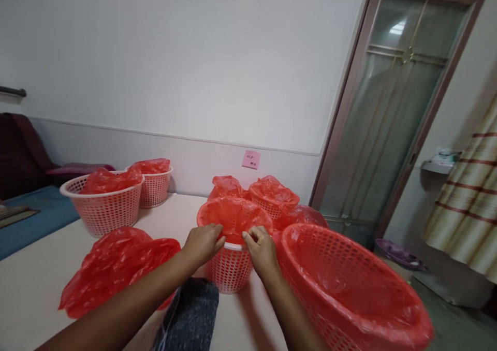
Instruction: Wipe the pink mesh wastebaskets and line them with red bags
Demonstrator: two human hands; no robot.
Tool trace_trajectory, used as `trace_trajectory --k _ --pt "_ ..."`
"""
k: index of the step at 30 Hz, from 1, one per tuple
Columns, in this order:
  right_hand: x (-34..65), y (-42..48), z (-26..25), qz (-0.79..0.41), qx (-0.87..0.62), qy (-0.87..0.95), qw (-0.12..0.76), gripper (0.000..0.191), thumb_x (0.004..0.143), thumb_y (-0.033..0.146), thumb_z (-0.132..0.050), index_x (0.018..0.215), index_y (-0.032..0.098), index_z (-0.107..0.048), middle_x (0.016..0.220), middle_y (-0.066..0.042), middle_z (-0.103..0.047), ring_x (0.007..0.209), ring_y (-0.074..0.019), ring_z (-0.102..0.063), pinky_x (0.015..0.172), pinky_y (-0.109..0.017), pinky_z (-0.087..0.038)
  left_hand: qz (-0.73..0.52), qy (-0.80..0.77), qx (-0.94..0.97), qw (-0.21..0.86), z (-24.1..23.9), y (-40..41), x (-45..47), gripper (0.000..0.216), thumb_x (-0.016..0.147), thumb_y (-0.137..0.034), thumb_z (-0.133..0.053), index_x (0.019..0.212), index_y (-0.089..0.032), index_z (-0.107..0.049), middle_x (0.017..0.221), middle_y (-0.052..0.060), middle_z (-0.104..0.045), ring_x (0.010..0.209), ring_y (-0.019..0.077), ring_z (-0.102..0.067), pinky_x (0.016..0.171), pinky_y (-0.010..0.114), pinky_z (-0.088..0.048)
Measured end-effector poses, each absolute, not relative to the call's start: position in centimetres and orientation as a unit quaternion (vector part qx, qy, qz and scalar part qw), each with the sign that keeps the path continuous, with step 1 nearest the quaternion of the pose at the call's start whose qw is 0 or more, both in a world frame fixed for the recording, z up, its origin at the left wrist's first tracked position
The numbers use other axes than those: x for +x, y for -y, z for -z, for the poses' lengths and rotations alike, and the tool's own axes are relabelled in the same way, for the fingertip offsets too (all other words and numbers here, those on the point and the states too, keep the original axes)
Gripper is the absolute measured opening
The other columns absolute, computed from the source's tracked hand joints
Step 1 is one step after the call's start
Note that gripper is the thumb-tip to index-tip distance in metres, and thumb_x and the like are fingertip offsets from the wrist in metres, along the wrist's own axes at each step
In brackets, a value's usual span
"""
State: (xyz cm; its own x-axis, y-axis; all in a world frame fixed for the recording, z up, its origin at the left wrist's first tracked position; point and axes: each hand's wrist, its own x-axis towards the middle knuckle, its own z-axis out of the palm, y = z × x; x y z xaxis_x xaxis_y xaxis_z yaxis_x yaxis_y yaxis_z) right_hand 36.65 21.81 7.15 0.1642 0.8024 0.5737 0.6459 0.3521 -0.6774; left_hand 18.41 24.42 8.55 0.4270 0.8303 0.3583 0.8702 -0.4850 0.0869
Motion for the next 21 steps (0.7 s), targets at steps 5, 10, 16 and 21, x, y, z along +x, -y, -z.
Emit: trace_trajectory --k 5,10,16,21 --pt "36.2 -21.7 -7.0 -0.078 -0.569 0.641 0.510 0.031 0.075 0.045 -0.048 0.054 0.024 -0.039 0.061 0.001 -0.042 0.063 -0.0181 -0.045 0.062 -0.031 -0.032 0.178 0.532 -0.826 0.041 -8.6 -25.9 17.3 0.027 0.091 -0.033 -0.056 0.111 -0.016 -0.059 0.108 0.006 -0.063 0.088 0.0178 -0.063 0.078 0.039 -0.054" --pt "36.3 -21.7 -6.9 -0.077 -0.572 0.628 0.522 0.033 0.075 0.045 -0.049 0.052 0.024 -0.038 0.060 0.002 -0.042 0.060 -0.0166 -0.043 0.059 -0.030 -0.032 0.224 0.600 -0.768 0.011 -8.0 -28.0 14.2 0.030 0.091 -0.034 -0.054 0.115 -0.017 -0.057 0.115 0.008 -0.061 0.092 0.0191 -0.062 0.080 0.041 -0.053" --pt "36.5 -22.0 -6.6 -0.085 -0.565 0.615 0.544 0.035 0.075 0.047 -0.051 0.052 0.023 -0.038 0.059 0.004 -0.041 0.058 -0.0151 -0.042 0.058 -0.029 -0.033 0.330 0.603 -0.721 -0.090 -8.0 -31.0 12.4 0.028 0.092 -0.038 -0.053 0.107 -0.016 -0.060 0.098 0.005 -0.065 0.084 0.0169 -0.064 0.077 0.038 -0.054" --pt "36.8 -22.0 -6.3 -0.096 -0.561 0.607 0.554 0.036 0.076 0.047 -0.051 0.053 0.023 -0.037 0.058 0.005 -0.038 0.058 -0.0142 -0.039 0.056 -0.027 -0.032 0.465 0.508 -0.703 -0.179 -8.8 -32.7 15.1 0.028 0.092 -0.037 -0.053 0.109 -0.015 -0.060 0.101 0.005 -0.066 0.087 0.0169 -0.064 0.079 0.038 -0.054"
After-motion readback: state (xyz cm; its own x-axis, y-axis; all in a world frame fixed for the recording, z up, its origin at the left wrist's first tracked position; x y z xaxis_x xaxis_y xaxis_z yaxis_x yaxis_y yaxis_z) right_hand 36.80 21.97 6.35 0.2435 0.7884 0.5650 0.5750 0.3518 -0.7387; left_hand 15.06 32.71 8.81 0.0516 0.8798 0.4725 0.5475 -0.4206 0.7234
